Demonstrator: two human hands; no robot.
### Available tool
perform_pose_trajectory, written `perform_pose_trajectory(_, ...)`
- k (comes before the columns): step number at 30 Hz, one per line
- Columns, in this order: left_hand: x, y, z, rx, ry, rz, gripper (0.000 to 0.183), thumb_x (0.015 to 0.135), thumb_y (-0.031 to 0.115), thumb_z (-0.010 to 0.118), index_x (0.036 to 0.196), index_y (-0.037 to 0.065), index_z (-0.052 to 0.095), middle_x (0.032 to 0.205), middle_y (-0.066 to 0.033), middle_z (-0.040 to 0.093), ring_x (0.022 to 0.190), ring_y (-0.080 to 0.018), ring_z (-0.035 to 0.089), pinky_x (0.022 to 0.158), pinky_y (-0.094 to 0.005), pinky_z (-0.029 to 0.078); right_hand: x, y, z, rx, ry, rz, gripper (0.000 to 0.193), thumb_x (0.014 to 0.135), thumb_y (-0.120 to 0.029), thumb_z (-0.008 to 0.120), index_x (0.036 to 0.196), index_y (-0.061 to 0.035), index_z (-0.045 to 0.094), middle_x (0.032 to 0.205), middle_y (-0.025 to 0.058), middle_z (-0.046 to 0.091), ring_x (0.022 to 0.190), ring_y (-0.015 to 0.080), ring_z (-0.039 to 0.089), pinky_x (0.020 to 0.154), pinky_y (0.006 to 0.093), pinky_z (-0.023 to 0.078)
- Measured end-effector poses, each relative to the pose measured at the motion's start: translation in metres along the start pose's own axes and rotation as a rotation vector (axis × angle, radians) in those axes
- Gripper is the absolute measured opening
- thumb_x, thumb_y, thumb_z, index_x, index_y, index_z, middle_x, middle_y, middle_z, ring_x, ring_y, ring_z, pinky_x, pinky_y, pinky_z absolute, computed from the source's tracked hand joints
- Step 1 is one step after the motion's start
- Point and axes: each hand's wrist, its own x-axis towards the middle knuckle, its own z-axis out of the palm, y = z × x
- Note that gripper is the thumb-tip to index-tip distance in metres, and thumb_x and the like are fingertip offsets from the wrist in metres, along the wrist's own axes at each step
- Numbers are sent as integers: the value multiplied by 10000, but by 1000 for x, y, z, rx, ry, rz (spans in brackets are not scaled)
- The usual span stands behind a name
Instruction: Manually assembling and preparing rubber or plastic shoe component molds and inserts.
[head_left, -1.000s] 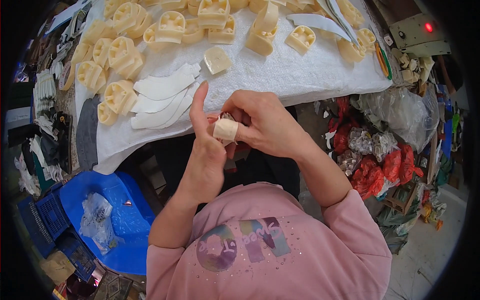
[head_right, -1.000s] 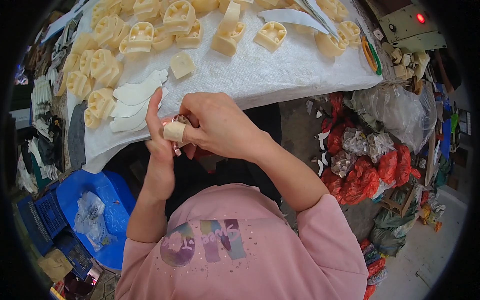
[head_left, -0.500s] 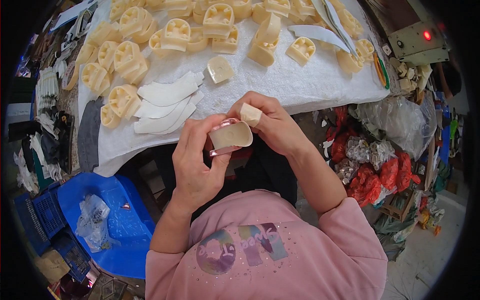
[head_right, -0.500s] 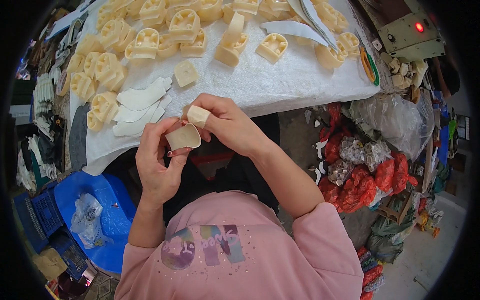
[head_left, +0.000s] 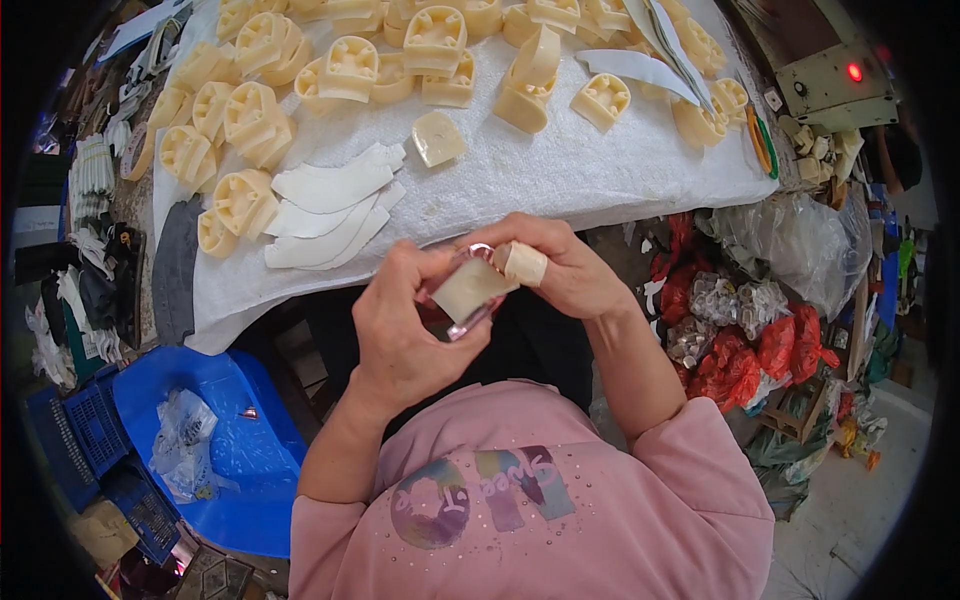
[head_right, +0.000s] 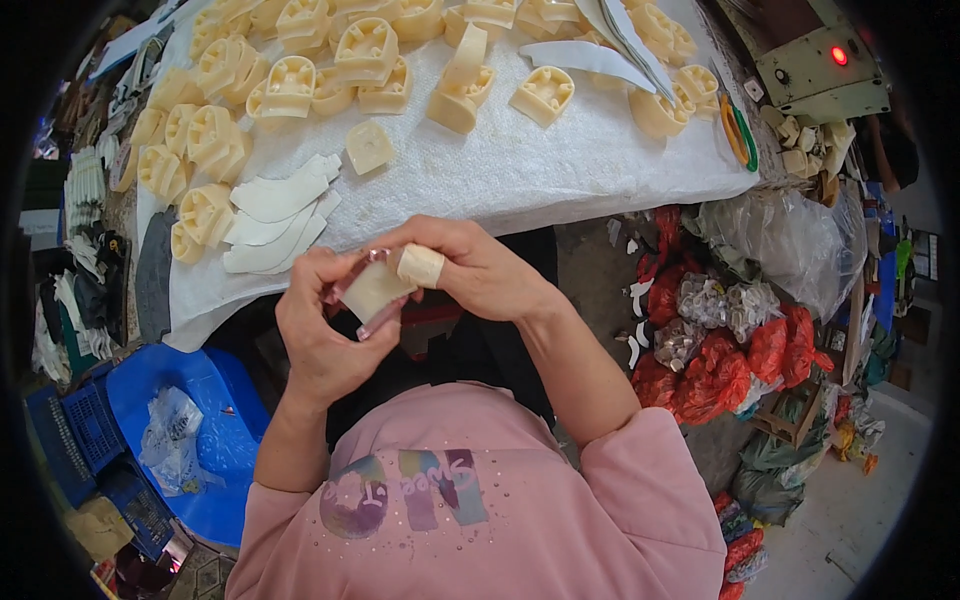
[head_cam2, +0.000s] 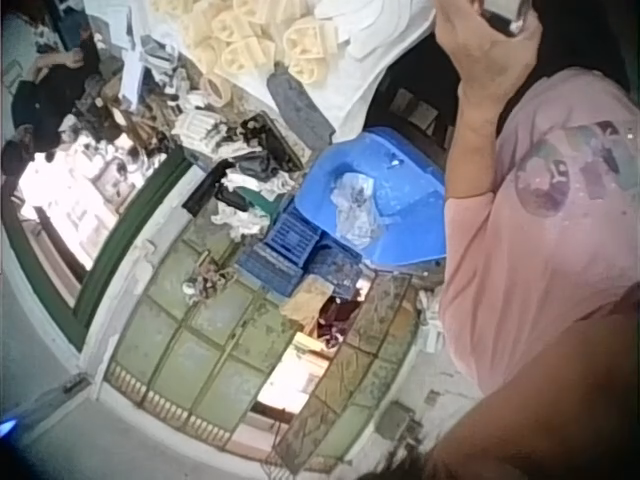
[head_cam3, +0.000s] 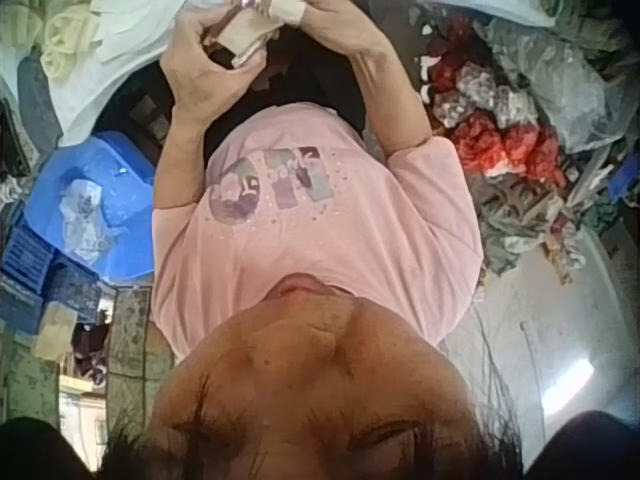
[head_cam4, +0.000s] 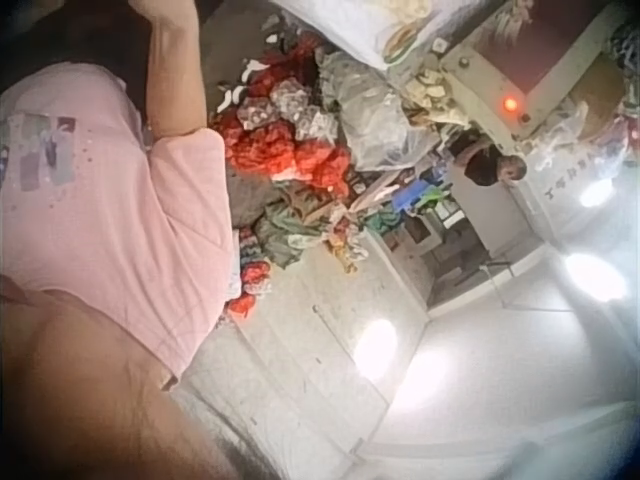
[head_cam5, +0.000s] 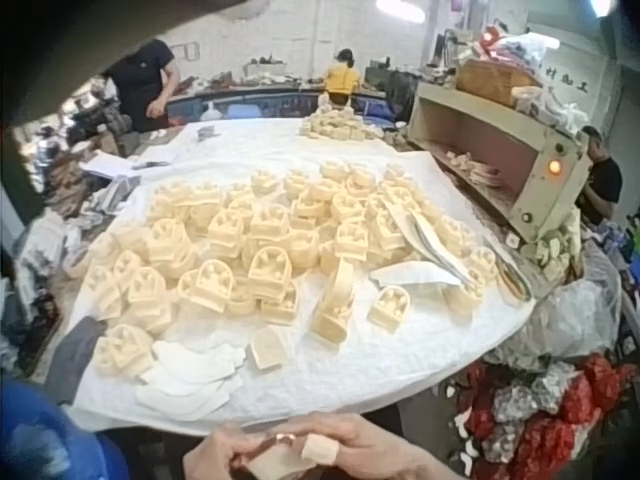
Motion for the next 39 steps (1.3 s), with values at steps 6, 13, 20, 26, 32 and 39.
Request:
perform_pose_trajectory(6, -3, -1, 15, 80, 133, 80, 487, 577, 23, 764, 950, 22, 450, 776, -103, 513, 616, -168, 535, 531, -238, 433, 0, 15, 25, -194, 179, -147, 230, 948, -209, 463, 998, -20, 585, 904, 49, 616, 807, 131, 573, 717, 271, 468)
perform_pose_trajectory(13, -6, 0, 16, 114, 200, 47, 493, 580, 37, 782, 938, 21, 443, 754, -98, 510, 605, -156, 527, 522, -242, 429, -3, 22, 38, 485, 205, -36, 303, 975, -286, 431, 1070, -24, 551, 970, 49, 609, 880, 144, 582, 766, 285, 468)
perform_pose_trajectory(20, -9, -8, 21, 231, 289, 128, 470, 580, 27, 794, 924, 17, 475, 749, -97, 527, 604, -196, 547, 542, -267, 453, 1, 14, 43, -354, 315, -72, 226, 942, -172, 432, 1051, -13, 550, 977, 106, 614, 902, 173, 595, 787, 301, 471)
perform_pose_trajectory(26, -13, -21, 10, 279, 289, 115, 468, 585, 19, 789, 940, 16, 483, 765, -108, 539, 624, -207, 567, 560, -277, 468, 9, 25, 39, -254, 233, -144, 283, 942, -195, 463, 1143, -20, 555, 1020, 123, 591, 927, 219, 579, 817, 309, 446)
perform_pose_trajectory(32, -41, -43, -44, 261, 417, -113, 395, 709, 88, 741, 1010, 19, 495, 898, -65, 544, 747, -116, 529, 660, -244, 444, 34, 3, 35, -513, 189, -264, 307, 846, -95, 596, 1144, -36, 554, 1000, 110, 580, 872, 236, 564, 779, 333, 454)
perform_pose_trajectory(39, -162, -142, -174, 805, 810, -553, 269, 788, 125, 688, 980, -11, 556, 921, -69, 565, 834, -171, 524, 770, -291, 407, 75, -5, 40, -1162, 71, -488, 240, 750, -20, 611, 990, -27, 612, 1024, 79, 595, 986, 266, 520, 854, 364, 412)
